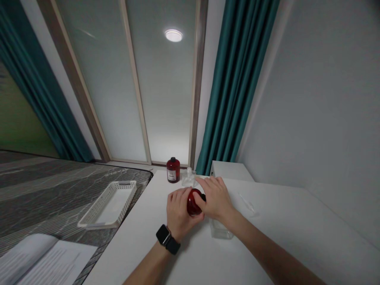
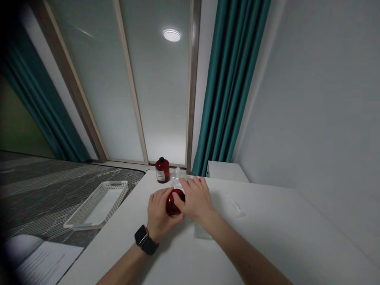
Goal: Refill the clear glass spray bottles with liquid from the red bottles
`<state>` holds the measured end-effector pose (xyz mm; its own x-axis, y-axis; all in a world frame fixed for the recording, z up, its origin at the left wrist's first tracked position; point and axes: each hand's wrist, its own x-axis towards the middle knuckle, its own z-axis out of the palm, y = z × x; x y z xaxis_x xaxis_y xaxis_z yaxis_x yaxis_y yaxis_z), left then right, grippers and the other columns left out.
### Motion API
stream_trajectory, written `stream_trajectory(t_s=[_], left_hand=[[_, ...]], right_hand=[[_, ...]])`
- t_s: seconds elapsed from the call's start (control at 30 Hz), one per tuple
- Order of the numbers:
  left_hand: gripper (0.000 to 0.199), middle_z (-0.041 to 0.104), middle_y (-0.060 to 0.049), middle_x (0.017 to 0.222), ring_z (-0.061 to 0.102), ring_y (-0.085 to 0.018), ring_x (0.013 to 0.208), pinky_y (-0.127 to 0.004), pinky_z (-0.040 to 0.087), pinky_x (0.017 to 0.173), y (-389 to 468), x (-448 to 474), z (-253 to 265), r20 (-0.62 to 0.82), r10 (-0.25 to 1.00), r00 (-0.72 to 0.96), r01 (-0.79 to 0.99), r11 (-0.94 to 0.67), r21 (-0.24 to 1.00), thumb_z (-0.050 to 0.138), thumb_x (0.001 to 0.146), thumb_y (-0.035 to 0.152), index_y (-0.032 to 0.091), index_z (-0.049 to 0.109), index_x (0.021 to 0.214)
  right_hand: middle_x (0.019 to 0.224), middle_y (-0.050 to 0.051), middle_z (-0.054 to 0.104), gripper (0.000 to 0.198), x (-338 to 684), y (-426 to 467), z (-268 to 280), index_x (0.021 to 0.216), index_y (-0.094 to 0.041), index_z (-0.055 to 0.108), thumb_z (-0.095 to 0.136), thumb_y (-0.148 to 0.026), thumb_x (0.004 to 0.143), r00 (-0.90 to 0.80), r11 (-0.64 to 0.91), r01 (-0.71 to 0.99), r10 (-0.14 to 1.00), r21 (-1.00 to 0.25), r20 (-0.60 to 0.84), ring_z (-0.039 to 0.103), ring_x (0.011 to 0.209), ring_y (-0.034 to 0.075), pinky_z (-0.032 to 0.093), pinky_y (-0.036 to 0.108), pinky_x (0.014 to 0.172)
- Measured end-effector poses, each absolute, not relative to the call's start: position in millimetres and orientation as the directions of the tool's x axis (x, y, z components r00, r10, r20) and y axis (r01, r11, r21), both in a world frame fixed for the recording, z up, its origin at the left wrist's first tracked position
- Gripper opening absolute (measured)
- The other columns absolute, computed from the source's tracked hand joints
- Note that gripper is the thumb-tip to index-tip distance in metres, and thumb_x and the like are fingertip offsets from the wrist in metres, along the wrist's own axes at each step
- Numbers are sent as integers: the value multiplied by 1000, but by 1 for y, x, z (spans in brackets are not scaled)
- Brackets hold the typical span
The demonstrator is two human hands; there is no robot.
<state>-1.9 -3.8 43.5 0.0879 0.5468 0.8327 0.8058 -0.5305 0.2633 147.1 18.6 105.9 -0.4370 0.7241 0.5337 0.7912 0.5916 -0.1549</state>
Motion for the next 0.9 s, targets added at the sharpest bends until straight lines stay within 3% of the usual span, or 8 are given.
stream_trajectory(t_s=[0.07, 0.17, 0.37, 0.5, 0.77, 0.9], left_hand=[[62, 67, -13, 108, 62, -34, 98, -44, 42, 86, -4, -2, 43, 845, 531, 71, 811, -524, 261, 71, 67, 31, 19, 49, 124], [61, 66, -14, 108, 61, -33, 98, -44, 42, 85, -5, -2, 43, 870, 490, 59, 810, -533, 246, 72, 71, 34, 18, 49, 125], [65, 65, -15, 110, 61, -33, 97, -45, 42, 84, -6, -4, 40, 879, 465, 107, 805, -559, 198, 70, 79, 48, 17, 44, 131], [65, 64, -14, 109, 60, -32, 96, -46, 42, 85, -7, -1, 36, 856, 492, 158, 772, -602, 204, 69, 81, 47, 19, 43, 133], [66, 62, -13, 108, 60, -29, 94, -43, 46, 82, -12, 6, 44, 821, 495, 286, 651, -729, 212, 67, 76, 25, 17, 39, 135], [64, 62, -13, 109, 59, -29, 96, -43, 47, 82, -12, 6, 47, 840, 482, 247, 665, -715, 215, 67, 75, 24, 18, 40, 133]], right_hand=[[111, 15, 67, 45, 147, 19, 107, 125, -18, 62, 48, -46, 93, -433, 581, 795, 747, -177, 504, 54, 105, 34, 39, 49, 91], [129, 14, 61, 52, 145, 20, 104, 136, -20, 54, 49, -47, 93, -409, 581, 773, 764, -255, 499, 51, 118, 33, 38, 48, 97], [144, 15, 52, 49, 141, 18, 87, 139, -18, 52, 43, -37, 96, -358, 546, 756, 807, -362, 469, 44, 133, 32, 36, 51, 107], [148, 14, 49, 53, 148, 15, 74, 147, -17, 43, 39, -33, 95, -367, 574, 720, 792, -390, 489, 41, 137, 30, 34, 50, 111], [150, 16, 45, 70, 166, 11, 78, 154, -15, 22, 43, -37, 91, -479, 660, 682, 728, -315, 490, 38, 137, 32, 18, 57, 117], [131, 16, 56, 70, 169, 7, 96, 146, -16, 34, 57, -35, 84, -477, 680, 656, 710, -327, 518, 50, 118, 32, 37, 55, 105]])
